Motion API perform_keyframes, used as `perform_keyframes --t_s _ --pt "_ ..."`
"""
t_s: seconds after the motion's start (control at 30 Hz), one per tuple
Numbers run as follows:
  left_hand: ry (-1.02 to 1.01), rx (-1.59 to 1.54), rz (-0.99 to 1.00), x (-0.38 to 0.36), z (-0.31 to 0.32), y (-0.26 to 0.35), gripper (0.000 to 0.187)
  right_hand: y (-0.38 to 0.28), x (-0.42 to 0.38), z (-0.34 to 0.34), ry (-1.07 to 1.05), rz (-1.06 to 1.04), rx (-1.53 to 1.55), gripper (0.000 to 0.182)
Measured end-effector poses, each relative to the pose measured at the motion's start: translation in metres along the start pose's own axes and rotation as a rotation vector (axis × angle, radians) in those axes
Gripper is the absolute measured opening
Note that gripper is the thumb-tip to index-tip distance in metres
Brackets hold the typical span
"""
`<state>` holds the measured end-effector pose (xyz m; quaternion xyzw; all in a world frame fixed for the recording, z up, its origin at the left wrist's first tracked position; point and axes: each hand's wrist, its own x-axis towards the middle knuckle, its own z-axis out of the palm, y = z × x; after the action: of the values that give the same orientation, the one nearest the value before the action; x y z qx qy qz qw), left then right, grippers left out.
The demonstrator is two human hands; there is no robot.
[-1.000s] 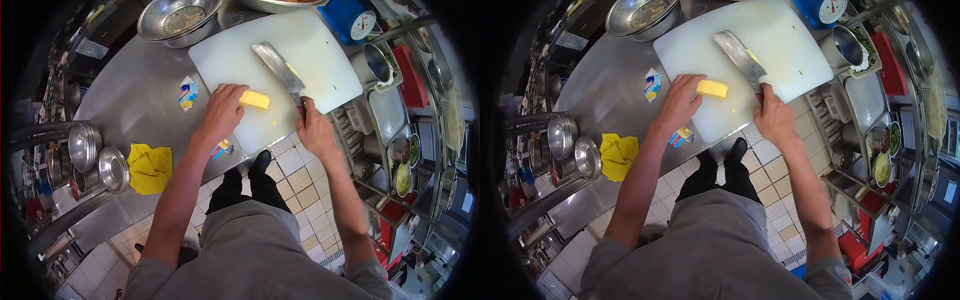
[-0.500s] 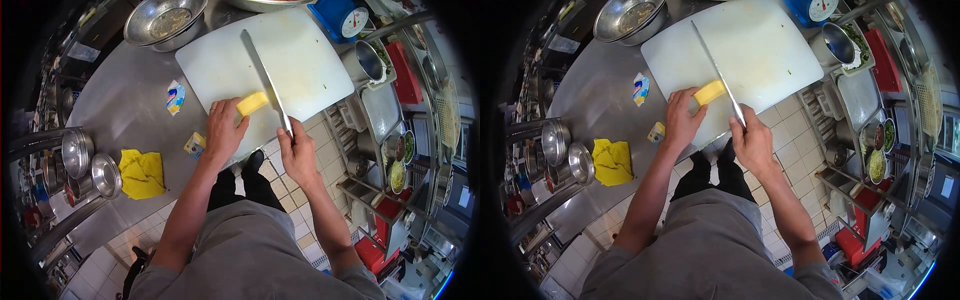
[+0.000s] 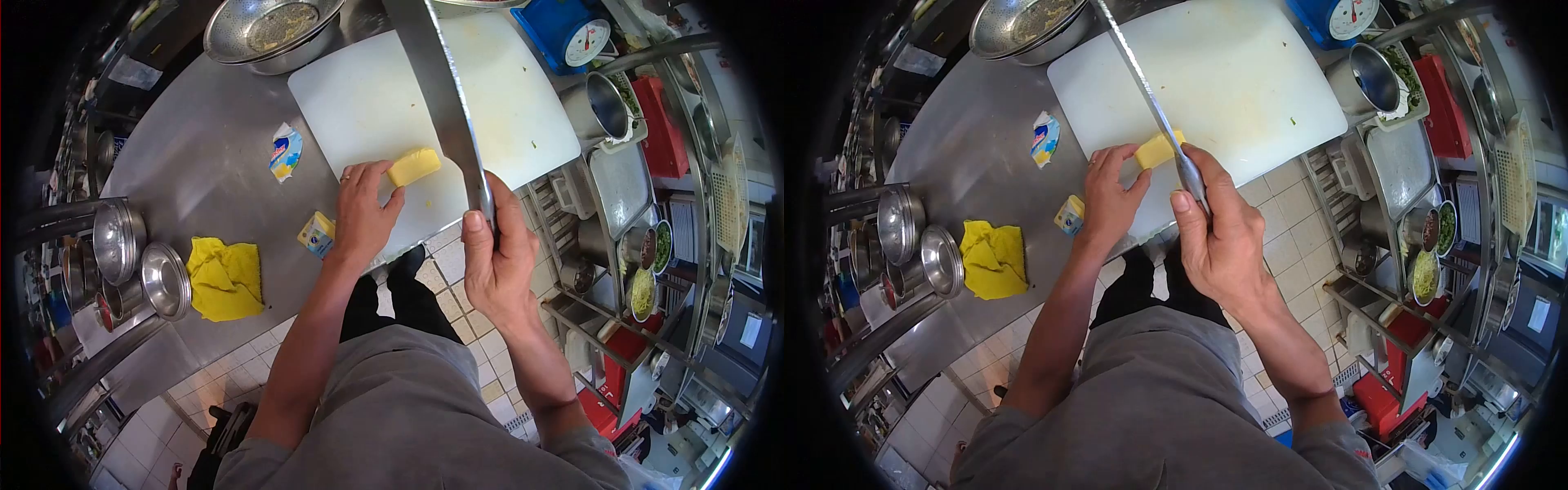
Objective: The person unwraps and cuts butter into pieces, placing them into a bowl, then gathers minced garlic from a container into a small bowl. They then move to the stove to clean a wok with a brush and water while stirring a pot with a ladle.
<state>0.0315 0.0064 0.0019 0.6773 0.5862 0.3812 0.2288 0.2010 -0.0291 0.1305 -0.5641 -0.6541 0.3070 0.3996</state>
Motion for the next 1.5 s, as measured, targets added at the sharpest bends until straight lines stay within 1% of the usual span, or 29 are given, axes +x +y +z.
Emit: perform_keyframes --t_s 0.03,0.1,0.17,0.2,0.27,0.37,0.47,0.53,0.63,0.77,0.83,0.93,1.07,1.13,1.17,1.23,1.27,1.33,1.37,1.47,1.5 --pt "0.000 0.000 -0.001 0.001 0.000 0.000 0.039 0.001 0.001 -0.001 0.013 -0.029 0.018 0.037" --pt "-0.001 0.000 -0.006 0.000 0.000 0.000 0.039 0.009 0.002 0.003 0.007 -0.011 0.006 0.036" --pt "0.000 -0.011 -0.009 0.002 0.000 0.000 0.039 0.028 0.002 0.015 -0.060 0.204 -0.088 0.034" --pt "0.002 -0.022 -0.009 0.001 0.000 0.001 0.039 0.050 0.005 0.023 -0.140 0.238 -0.183 0.030" --pt "0.004 -0.010 -0.012 0.003 0.002 0.002 0.039 0.062 0.007 0.026 -0.161 0.258 -0.189 0.028" --pt "-0.002 0.011 -0.017 0.001 0.001 0.004 0.038 0.064 0.009 0.026 -0.204 0.296 -0.188 0.027" --pt "-0.002 0.024 -0.006 0.004 0.001 0.003 0.038 0.070 0.007 0.027 -0.161 0.237 -0.163 0.027" --pt "-0.006 0.037 -0.002 0.003 0.001 0.002 0.038 0.068 0.008 0.025 -0.203 0.353 -0.081 0.027" --pt "0.012 0.047 -0.017 0.004 0.002 0.002 0.037 0.073 0.008 0.024 -0.171 0.305 -0.038 0.027" --pt "0.022 0.057 0.014 0.005 0.002 0.002 0.037 0.078 0.007 0.023 -0.173 0.338 0.021 0.029" --pt "0.021 0.061 0.021 0.004 0.002 0.000 0.037 0.076 0.008 0.025 -0.180 0.335 -0.093 0.031" --pt "0.010 0.084 0.048 0.004 0.003 -0.002 0.037 0.070 0.011 0.023 -0.220 0.357 -0.168 0.031" --pt "0.010 0.103 0.042 0.005 0.003 0.003 0.037 0.075 0.012 0.024 -0.175 0.292 -0.177 0.030" --pt "-0.003 0.115 0.033 0.002 0.002 0.003 0.036 0.081 0.016 0.022 -0.196 0.329 -0.026 0.031" --pt "0.012 0.101 0.023 0.003 0.003 0.003 0.036 0.085 0.018 0.020 -0.189 0.331 -0.028 0.031" --pt "0.031 0.084 0.010 0.003 0.004 0.004 0.036 0.089 0.024 0.016 -0.240 0.482 0.154 0.031" --pt "0.030 0.082 0.010 0.002 0.005 0.004 0.036 0.090 0.021 0.017 -0.243 0.484 0.153 0.031" --pt "0.036 0.084 0.002 0.003 0.004 0.003 0.036 0.063 0.018 0.014 -0.151 0.334 -0.019 0.029" --pt "0.034 0.099 0.010 0.003 0.004 0.003 0.037 0.051 0.019 0.011 -0.162 0.334 -0.016 0.029" --pt "0.032 0.107 0.007 0.002 0.003 0.002 0.037 0.013 0.022 -0.004 -0.068 0.243 0.014 0.026" --pt "0.036 0.091 0.011 0.002 0.004 0.000 0.037 0.014 0.020 -0.001 -0.078 0.245 0.015 0.026"
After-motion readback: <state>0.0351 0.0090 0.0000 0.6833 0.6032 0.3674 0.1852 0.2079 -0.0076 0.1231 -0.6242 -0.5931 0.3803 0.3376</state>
